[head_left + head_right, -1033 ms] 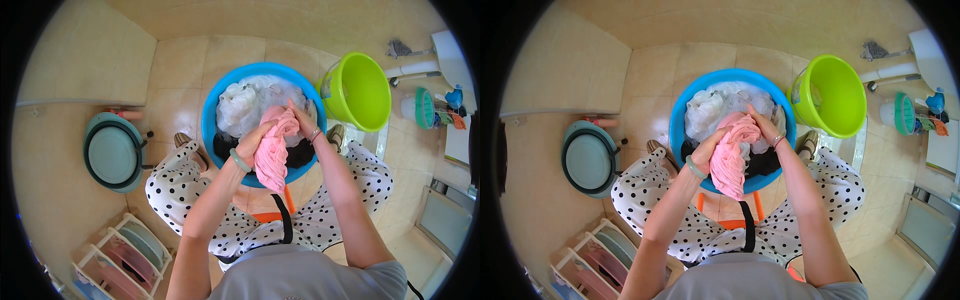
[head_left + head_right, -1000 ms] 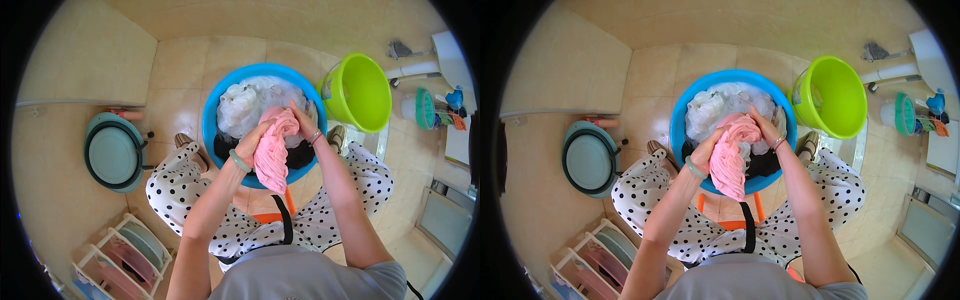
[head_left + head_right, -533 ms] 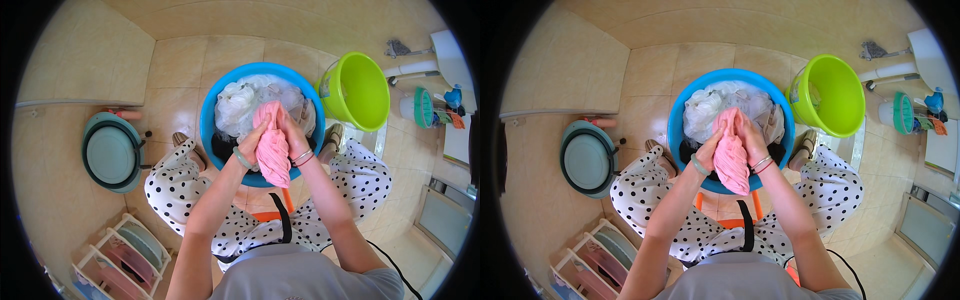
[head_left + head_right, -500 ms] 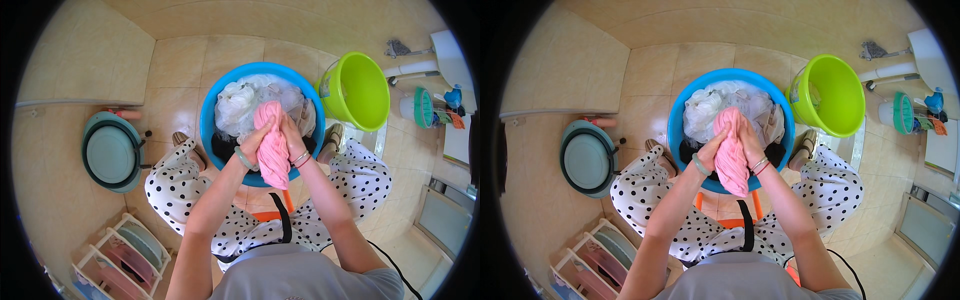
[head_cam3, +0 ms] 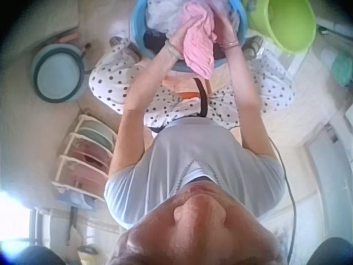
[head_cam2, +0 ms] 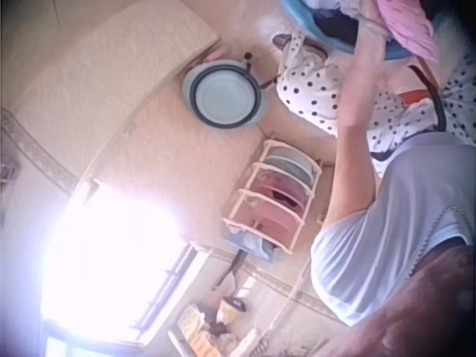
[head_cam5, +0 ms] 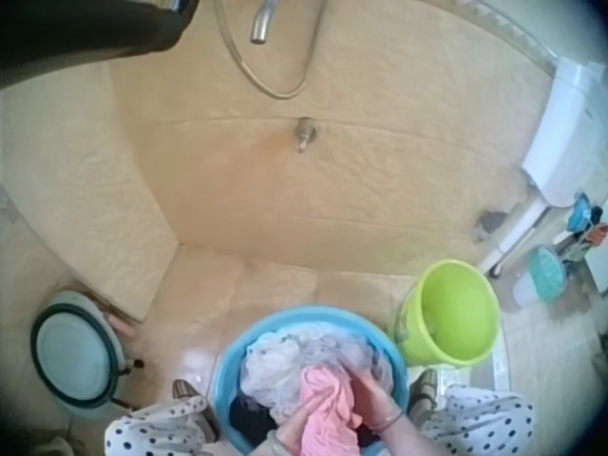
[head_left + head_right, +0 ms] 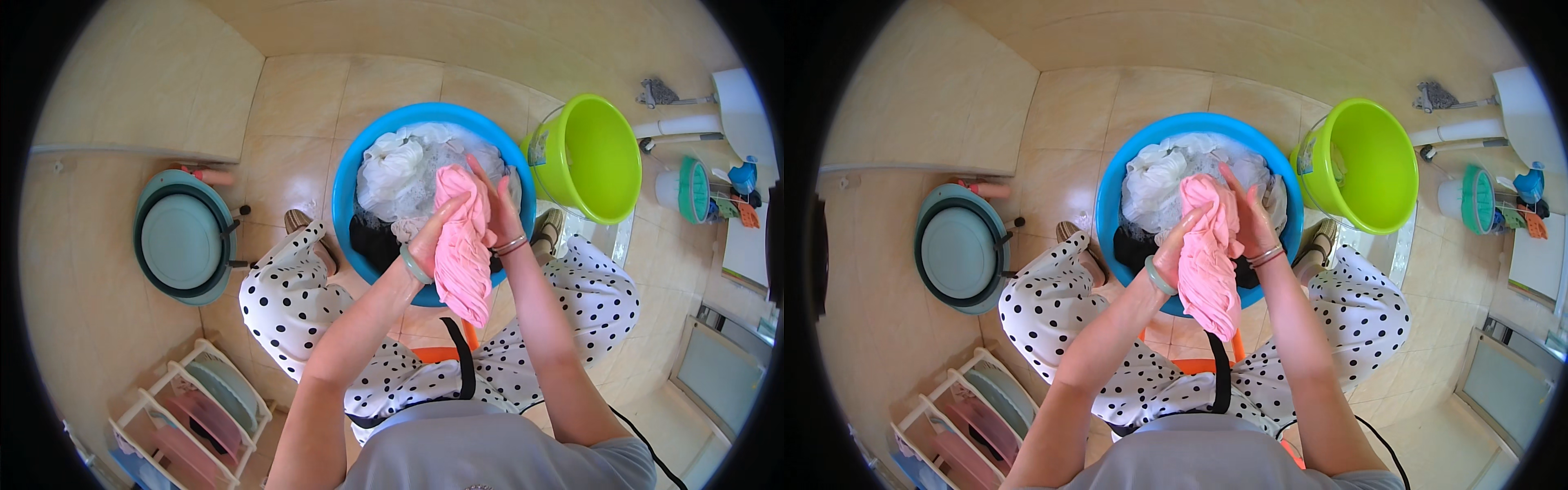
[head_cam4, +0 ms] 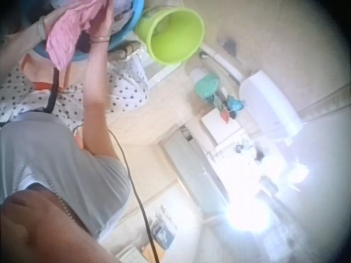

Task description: The person sits on a small stool and hand-washes a pile of clothes in a blue basin filled with soapy water. They repeatedly scrub, squeeze, and rinse various garments, including a pink shirt and white items, using both hands.

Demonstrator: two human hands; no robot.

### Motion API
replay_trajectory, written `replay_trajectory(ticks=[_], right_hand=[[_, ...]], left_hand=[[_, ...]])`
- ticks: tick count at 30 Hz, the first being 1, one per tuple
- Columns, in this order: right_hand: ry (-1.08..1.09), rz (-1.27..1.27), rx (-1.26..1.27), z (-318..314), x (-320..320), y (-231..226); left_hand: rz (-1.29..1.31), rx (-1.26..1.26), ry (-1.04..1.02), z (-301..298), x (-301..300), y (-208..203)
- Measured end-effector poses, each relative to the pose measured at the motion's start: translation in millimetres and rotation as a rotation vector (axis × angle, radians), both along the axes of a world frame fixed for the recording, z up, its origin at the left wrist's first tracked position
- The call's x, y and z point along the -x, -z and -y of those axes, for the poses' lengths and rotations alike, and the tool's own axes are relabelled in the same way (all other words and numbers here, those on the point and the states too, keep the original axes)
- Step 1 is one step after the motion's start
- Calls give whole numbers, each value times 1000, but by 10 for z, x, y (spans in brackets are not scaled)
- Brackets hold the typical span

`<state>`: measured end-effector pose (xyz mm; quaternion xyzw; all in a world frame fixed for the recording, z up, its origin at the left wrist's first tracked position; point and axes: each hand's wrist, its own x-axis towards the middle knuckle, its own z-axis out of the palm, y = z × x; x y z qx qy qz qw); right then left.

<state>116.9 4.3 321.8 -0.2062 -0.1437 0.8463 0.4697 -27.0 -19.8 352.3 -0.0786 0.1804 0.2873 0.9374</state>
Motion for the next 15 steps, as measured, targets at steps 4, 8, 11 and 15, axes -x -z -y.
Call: replay_trajectory(ticks=[4,8,11,15], right_hand=[[73,-365,-1,-73,242,-113],[53,-597,-117,-58,347,-237],[-80,-597,-141,-168,175,-60],[-223,-146,-61,-378,-37,-431]], left_hand=[[129,15,-24,61,-101,-189],[192,-3,-39,48,-118,-201],[159,-29,-39,60,-131,-204],[45,42,11,54,-46,-356]])
